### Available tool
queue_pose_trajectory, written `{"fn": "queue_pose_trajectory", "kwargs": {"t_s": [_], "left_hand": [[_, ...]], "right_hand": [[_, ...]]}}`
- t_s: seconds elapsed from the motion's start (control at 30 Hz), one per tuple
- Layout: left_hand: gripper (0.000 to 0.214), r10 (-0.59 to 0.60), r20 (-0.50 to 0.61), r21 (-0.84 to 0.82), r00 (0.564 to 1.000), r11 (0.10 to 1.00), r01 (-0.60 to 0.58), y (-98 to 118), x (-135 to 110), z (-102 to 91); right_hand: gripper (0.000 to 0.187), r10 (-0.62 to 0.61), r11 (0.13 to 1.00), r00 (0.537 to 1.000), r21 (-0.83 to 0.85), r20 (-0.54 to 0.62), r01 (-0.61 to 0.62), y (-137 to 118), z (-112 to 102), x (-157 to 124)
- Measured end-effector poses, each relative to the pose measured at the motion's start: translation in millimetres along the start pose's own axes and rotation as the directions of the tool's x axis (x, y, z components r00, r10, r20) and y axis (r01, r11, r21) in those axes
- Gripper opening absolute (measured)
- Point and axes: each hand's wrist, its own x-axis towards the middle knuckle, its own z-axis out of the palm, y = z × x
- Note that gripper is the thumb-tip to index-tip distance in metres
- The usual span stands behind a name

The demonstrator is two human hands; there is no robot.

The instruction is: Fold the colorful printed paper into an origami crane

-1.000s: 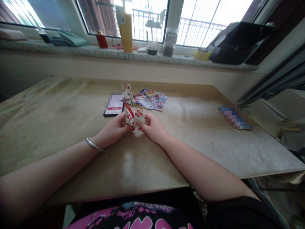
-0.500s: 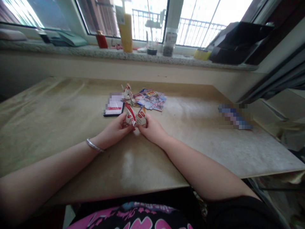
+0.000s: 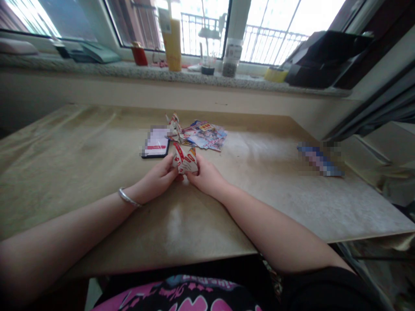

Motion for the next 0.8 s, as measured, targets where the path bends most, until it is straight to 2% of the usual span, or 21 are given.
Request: {"fn": "queue_pose_trajectory", "kwargs": {"t_s": [0.2, 0.37, 0.47, 0.6, 0.8], "left_hand": [[0.009, 0.005, -0.04, 0.04, 0.999, 0.999, -0.003, 4, 2, -2.3], [0.009, 0.097, -0.079, 0.12, 0.992, 0.989, -0.087, 10, 1, -3.4], [0.015, 0.158, -0.121, 0.067, 0.98, 0.986, -0.151, 11, 1, -4.2], [0.02, 0.163, -0.194, -0.048, 0.967, 0.983, -0.175, 10, 1, -6.8], [0.019, 0.213, -0.23, 0.092, 0.95, 0.976, -0.196, 13, -1, -10.6]], "right_hand": [[0.022, -0.016, 1.0, 0.999, -0.014, -0.045, 0.015, -5, -4, -2], [0.017, -0.041, 0.998, 0.994, 0.037, -0.098, 0.045, -7, -9, -2], [0.016, -0.068, 0.998, 0.994, -0.013, -0.089, 0.067, -9, -10, -2], [0.012, -0.085, 0.991, 0.995, -0.108, -0.06, 0.078, -14, -10, -5], [0.018, -0.103, 0.994, 0.977, 0.027, -0.186, 0.109, -16, -9, -8]]}}
